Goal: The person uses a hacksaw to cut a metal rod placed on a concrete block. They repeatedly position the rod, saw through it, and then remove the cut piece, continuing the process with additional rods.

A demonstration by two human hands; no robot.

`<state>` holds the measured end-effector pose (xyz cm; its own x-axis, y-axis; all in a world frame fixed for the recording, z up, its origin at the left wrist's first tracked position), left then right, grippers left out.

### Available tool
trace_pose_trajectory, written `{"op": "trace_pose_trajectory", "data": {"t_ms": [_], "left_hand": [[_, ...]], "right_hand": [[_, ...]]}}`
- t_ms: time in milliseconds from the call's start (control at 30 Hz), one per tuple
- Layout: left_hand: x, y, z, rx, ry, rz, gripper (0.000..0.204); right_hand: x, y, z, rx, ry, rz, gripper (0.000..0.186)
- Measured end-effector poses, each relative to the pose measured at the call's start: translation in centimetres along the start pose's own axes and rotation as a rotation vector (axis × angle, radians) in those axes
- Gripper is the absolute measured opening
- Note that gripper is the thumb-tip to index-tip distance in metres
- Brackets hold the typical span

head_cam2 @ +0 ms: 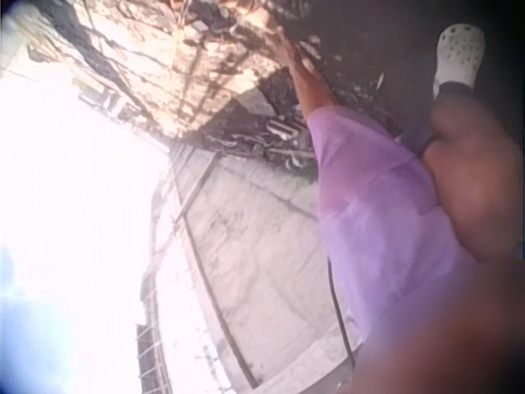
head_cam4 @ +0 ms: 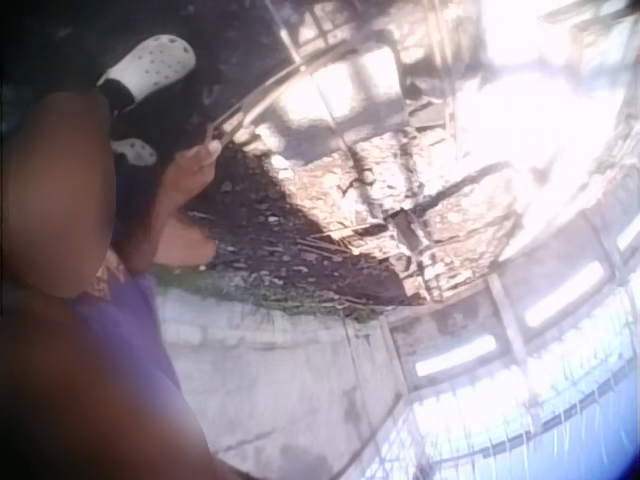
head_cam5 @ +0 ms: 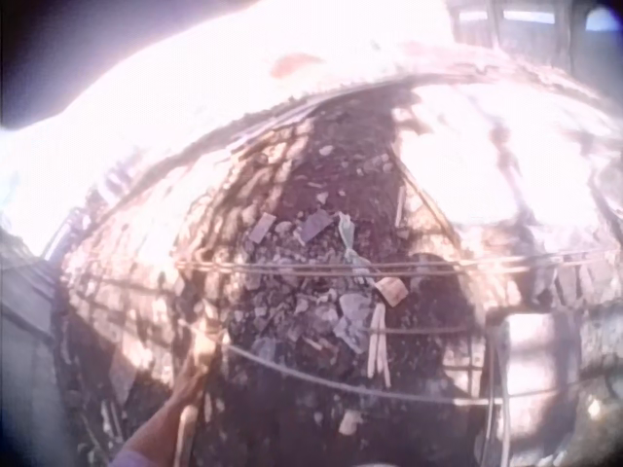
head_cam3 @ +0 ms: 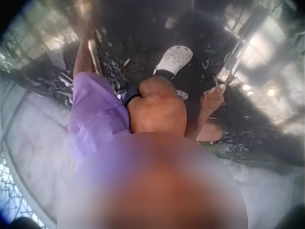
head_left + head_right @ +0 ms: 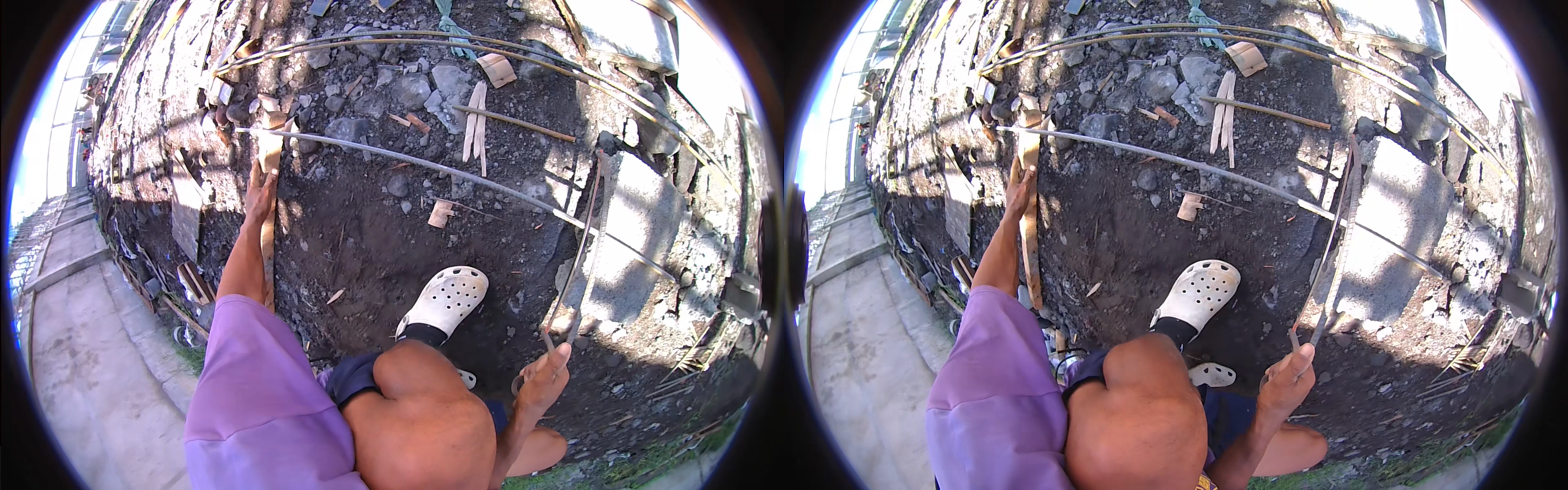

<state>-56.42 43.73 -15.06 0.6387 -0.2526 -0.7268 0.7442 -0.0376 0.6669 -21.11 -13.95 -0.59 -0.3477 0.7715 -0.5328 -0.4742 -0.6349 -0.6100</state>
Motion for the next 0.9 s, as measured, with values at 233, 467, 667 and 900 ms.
{"op": "trace_pose_trajectory", "data": {"t_ms": [233, 467, 667, 900], "left_hand": [[-2.9, -0.9, 0.8, 0.036, -0.042, -0.434, 0.064], [-4.4, -5.4, 0.7, -0.618, -0.154, -0.806, 0.047], [-0.6, -0.4, 3.3, 0.120, 0.444, -0.218, 0.036], [8.8, 12.2, 12.4, 0.666, -0.337, -0.250, 0.042]], "right_hand": [[-1.2, 0.0, 0.0, -0.011, -0.036, 0.035, 0.064], [-0.3, 0.4, 0.8, -0.002, -0.002, 0.025, 0.066], [0.8, 0.3, 0.9, 0.035, -0.018, -0.032, 0.066], [0.6, 0.8, 0.6, -0.023, -0.020, 0.074, 0.068]]}}
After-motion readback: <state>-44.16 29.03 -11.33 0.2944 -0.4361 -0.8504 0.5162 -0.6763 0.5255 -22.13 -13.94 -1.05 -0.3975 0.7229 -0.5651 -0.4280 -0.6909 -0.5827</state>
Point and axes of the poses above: each hand's wrist, its own z-axis away from the middle knuckle, its own x-axis out of the palm, y = z × x, the point moved 1 cm from there along -z, towards the middle knuckle, and after that the axes turned 14 degrees about z, right-handed, at the moved point
